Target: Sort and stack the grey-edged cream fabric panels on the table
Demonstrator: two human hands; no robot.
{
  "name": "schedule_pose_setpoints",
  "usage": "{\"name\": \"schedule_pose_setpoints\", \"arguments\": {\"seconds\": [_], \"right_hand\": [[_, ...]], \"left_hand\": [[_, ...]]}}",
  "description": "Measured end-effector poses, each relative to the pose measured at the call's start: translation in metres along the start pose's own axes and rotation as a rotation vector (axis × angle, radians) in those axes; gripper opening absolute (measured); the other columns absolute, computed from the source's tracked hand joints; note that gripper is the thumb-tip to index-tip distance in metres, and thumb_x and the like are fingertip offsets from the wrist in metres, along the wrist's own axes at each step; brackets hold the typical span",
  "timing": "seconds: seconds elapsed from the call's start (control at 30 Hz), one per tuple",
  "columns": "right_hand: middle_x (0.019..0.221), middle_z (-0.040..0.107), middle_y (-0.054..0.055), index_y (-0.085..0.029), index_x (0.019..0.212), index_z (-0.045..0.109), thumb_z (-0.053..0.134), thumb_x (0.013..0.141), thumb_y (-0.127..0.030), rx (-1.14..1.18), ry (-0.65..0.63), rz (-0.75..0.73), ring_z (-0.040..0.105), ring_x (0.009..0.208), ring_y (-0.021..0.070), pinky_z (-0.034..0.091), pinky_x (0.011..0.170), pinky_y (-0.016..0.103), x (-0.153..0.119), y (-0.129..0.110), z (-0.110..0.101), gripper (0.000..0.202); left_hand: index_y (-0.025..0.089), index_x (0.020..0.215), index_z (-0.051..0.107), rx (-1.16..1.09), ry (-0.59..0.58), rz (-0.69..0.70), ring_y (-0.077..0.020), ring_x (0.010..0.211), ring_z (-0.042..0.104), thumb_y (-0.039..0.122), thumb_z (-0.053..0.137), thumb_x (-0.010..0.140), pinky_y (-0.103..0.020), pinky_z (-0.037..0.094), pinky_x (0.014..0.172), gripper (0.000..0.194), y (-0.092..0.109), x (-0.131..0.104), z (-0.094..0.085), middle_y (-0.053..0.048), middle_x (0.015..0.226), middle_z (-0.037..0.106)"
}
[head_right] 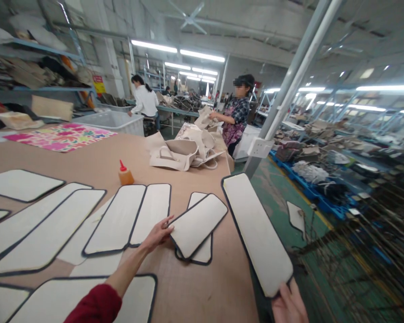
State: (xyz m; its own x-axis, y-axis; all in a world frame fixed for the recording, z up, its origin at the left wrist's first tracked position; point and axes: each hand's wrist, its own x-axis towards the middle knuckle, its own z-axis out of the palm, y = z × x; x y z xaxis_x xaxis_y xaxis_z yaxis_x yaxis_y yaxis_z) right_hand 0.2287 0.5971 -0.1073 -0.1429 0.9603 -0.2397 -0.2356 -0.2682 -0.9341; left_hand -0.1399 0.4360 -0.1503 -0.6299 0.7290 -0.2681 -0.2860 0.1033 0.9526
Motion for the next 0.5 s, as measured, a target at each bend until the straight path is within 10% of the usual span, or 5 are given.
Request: {"name": "schedule_pose_setpoints", "arguments": {"seconds": [0.23,0.5], "right_hand": [[0.129,0.049,0.010,-0.024,0.132,0.040,0.076,0.056,-0.048,-0.024,-0.193,0.029,0.046,0.118,0.0253,0.043,0.094,0.038,0.049,0.016,0.049,0.087],[0.114,0.051,0.020,-0.005,0.126,0.040,0.065,0.046,-0.052,-0.603,0.005,-0.142,0.054,0.091,0.0292,0.043,0.085,0.046,0.103,0.080,0.081,0.096]], "left_hand": [[0.012,0.098,0.066,0.195,0.163,0.101,-0.0235,0.112,0.050,0.019,0.068,0.064,-0.039,0.035,0.101,0.035,-0.010,0.014,0.006,-0.010,0.111,0.063],[0.010,0.116,0.055,0.093,0.161,-0.105,-0.0219,0.102,0.057,0.014,0.066,0.065,-0.029,0.047,0.082,0.053,-0.020,0.015,0.023,-0.014,0.115,0.060]]}}
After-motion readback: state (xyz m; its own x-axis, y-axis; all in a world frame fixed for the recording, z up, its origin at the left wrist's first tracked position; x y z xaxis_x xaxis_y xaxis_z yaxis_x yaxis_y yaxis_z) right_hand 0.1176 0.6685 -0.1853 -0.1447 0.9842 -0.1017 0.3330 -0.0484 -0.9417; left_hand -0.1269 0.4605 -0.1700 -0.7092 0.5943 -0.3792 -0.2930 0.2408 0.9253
